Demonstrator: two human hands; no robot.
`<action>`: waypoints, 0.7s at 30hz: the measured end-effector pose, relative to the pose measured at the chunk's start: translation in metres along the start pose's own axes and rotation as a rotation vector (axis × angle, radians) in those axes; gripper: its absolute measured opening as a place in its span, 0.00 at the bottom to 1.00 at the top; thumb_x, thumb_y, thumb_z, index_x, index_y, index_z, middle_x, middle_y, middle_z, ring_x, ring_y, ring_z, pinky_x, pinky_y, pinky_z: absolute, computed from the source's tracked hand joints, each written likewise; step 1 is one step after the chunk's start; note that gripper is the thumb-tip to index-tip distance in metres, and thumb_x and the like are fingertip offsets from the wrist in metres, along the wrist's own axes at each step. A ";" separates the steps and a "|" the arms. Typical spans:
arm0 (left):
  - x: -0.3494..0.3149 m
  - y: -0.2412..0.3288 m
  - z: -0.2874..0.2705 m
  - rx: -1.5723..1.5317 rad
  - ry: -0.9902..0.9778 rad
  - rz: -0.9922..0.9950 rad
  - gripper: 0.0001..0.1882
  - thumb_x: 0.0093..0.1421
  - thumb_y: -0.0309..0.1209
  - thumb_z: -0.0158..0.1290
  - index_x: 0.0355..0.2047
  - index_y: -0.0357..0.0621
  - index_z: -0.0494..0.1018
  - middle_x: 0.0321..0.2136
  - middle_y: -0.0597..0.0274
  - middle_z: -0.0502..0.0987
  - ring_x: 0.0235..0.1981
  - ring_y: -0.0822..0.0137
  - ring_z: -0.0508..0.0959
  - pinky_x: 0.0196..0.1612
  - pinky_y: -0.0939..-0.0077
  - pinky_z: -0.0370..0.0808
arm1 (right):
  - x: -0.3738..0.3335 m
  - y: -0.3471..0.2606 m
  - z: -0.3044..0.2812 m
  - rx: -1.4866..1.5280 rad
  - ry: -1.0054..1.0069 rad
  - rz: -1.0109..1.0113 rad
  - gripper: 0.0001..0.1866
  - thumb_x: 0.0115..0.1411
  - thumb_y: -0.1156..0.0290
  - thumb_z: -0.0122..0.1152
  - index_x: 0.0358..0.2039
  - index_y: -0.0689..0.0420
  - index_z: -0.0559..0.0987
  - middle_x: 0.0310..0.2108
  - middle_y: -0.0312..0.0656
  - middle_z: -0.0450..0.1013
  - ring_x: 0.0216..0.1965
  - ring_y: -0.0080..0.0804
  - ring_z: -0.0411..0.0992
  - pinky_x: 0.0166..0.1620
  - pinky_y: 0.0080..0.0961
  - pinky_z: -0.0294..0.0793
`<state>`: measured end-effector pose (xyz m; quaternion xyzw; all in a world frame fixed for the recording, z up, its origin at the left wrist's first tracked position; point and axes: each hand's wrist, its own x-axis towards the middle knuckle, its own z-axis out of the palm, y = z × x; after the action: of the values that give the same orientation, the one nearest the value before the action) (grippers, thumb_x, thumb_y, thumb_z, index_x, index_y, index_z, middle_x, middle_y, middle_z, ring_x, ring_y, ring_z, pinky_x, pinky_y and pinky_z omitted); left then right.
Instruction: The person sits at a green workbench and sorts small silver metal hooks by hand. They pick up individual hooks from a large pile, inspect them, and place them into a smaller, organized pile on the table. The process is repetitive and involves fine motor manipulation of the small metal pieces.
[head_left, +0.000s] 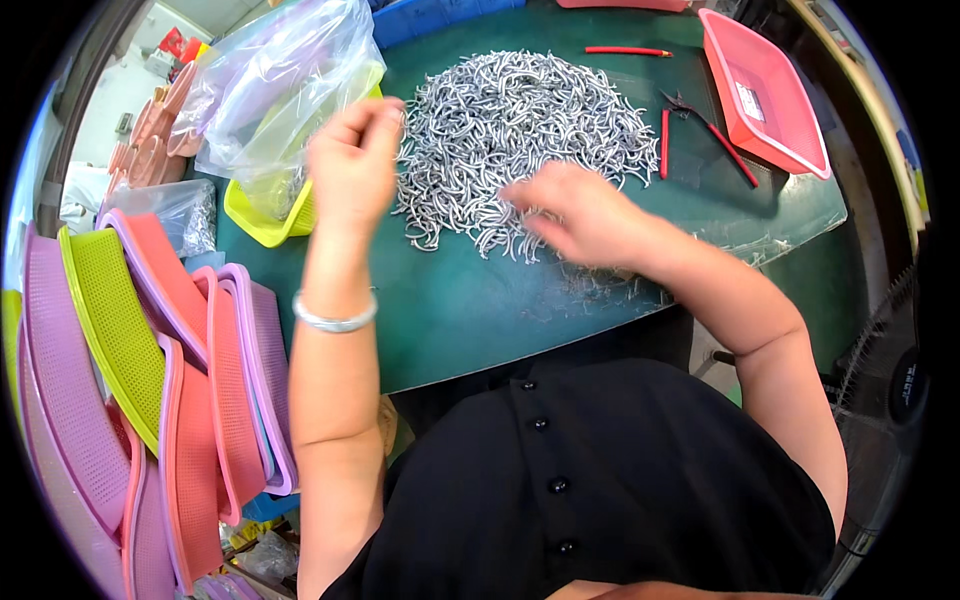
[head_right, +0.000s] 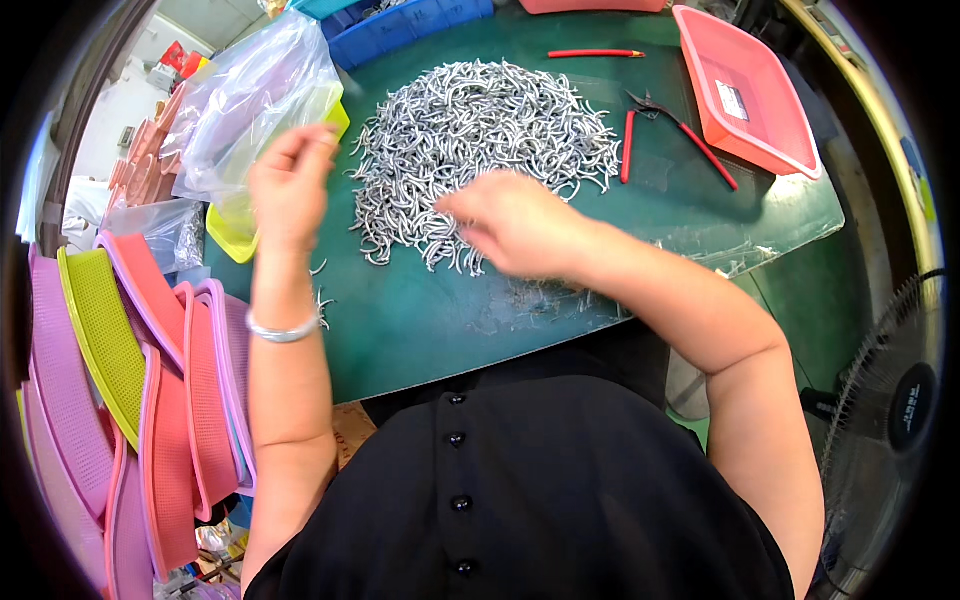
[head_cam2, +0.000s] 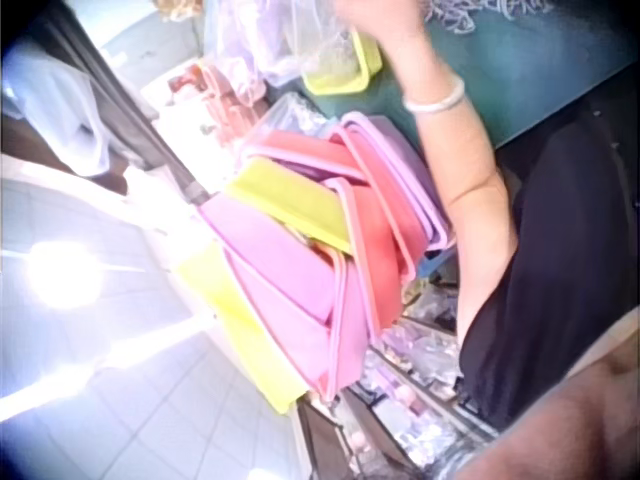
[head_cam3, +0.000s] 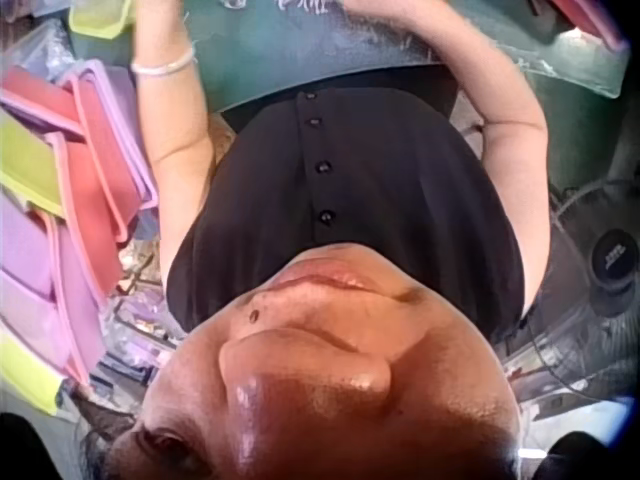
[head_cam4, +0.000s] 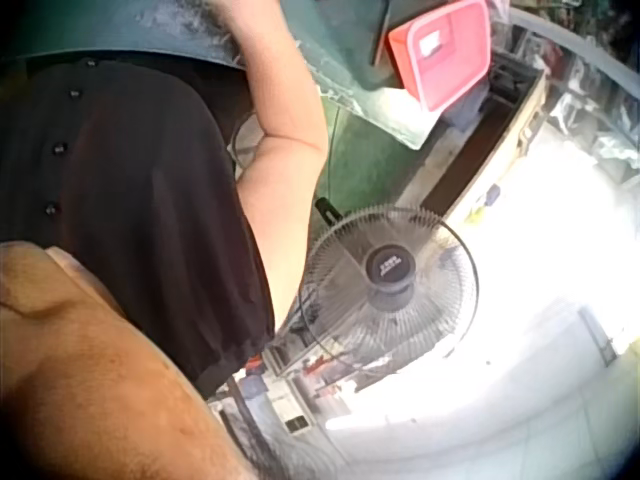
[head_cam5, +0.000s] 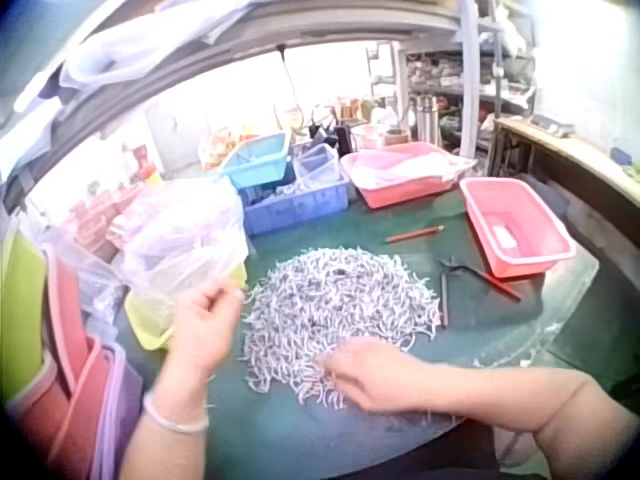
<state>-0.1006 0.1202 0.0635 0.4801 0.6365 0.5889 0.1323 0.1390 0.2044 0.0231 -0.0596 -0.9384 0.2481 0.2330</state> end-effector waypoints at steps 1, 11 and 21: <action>-0.011 -0.014 0.010 0.061 -0.017 0.030 0.07 0.60 0.28 0.58 0.36 0.38 0.80 0.27 0.68 0.80 0.28 0.81 0.73 0.33 0.83 0.71 | 0.008 0.007 0.000 -0.013 0.057 0.029 0.19 0.54 0.75 0.60 0.48 0.57 0.76 0.33 0.42 0.76 0.38 0.44 0.72 0.43 0.40 0.72; -0.012 -0.044 0.041 0.583 -0.322 0.208 0.13 0.53 0.32 0.62 0.39 0.48 0.79 0.37 0.60 0.75 0.44 0.57 0.75 0.46 0.64 0.73 | 0.036 0.031 0.016 -0.176 0.149 -0.022 0.18 0.55 0.80 0.55 0.48 0.60 0.76 0.36 0.44 0.75 0.41 0.44 0.72 0.48 0.38 0.71; -0.081 -0.023 0.012 0.442 -0.408 0.274 0.10 0.47 0.28 0.65 0.31 0.44 0.77 0.31 0.61 0.72 0.38 0.58 0.74 0.41 0.65 0.72 | 0.005 0.002 0.020 -0.080 0.005 -0.101 0.26 0.48 0.80 0.62 0.51 0.59 0.75 0.39 0.42 0.75 0.41 0.41 0.70 0.47 0.37 0.72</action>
<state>-0.0620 0.0692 0.0080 0.6864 0.6388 0.3405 0.0691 0.1254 0.1984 0.0087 -0.0219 -0.9487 0.1982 0.2453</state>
